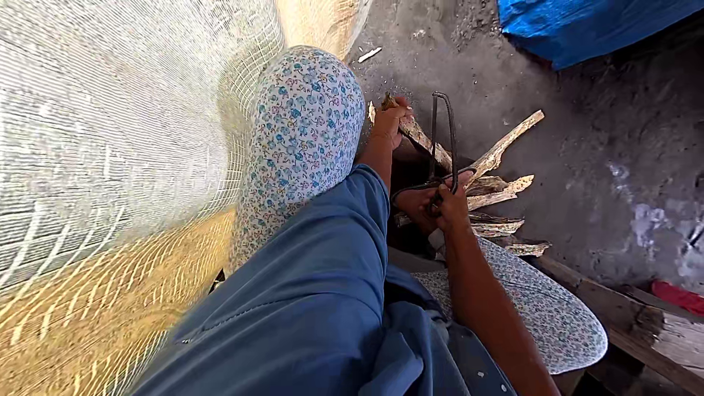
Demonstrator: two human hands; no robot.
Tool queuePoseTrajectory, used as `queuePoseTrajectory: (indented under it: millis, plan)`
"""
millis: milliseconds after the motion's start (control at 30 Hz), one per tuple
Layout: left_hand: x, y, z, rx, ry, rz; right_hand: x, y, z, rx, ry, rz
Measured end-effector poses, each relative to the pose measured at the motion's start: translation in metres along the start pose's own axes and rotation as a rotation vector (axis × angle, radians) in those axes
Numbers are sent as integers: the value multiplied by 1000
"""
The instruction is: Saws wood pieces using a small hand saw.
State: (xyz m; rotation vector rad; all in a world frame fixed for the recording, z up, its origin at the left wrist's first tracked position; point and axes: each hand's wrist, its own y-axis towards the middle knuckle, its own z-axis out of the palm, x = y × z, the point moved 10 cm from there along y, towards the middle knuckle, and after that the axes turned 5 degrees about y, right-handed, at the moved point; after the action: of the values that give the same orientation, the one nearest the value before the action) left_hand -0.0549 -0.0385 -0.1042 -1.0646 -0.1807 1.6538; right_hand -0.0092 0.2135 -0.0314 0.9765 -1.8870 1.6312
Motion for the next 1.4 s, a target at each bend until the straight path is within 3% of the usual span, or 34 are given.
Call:
queuePoseTrajectory:
  millis: [233,433,633,867,1000,1167,1400]
  plan:
    - [3,-1,-10,83,16,-37,-30,1,6,25,-3,36]
    - [-4,1,-23,47,17,29,-11,-5,5,16,-104,56]
    - [-7,4,-27,-134,129,-29,5,-41,12,39,-437,48]
    - [-7,13,-35,-147,182,-24,13,-103,-15,7,-557,103]
    - [-1,15,-35,-164,158,-58,5,-71,-1,15,-480,161]
    - [-7,17,-23,-177,172,-62,1,-18,9,11,-496,100]
    - [-19,4,5,-124,268,-24,14,-35,6,14,-372,91]
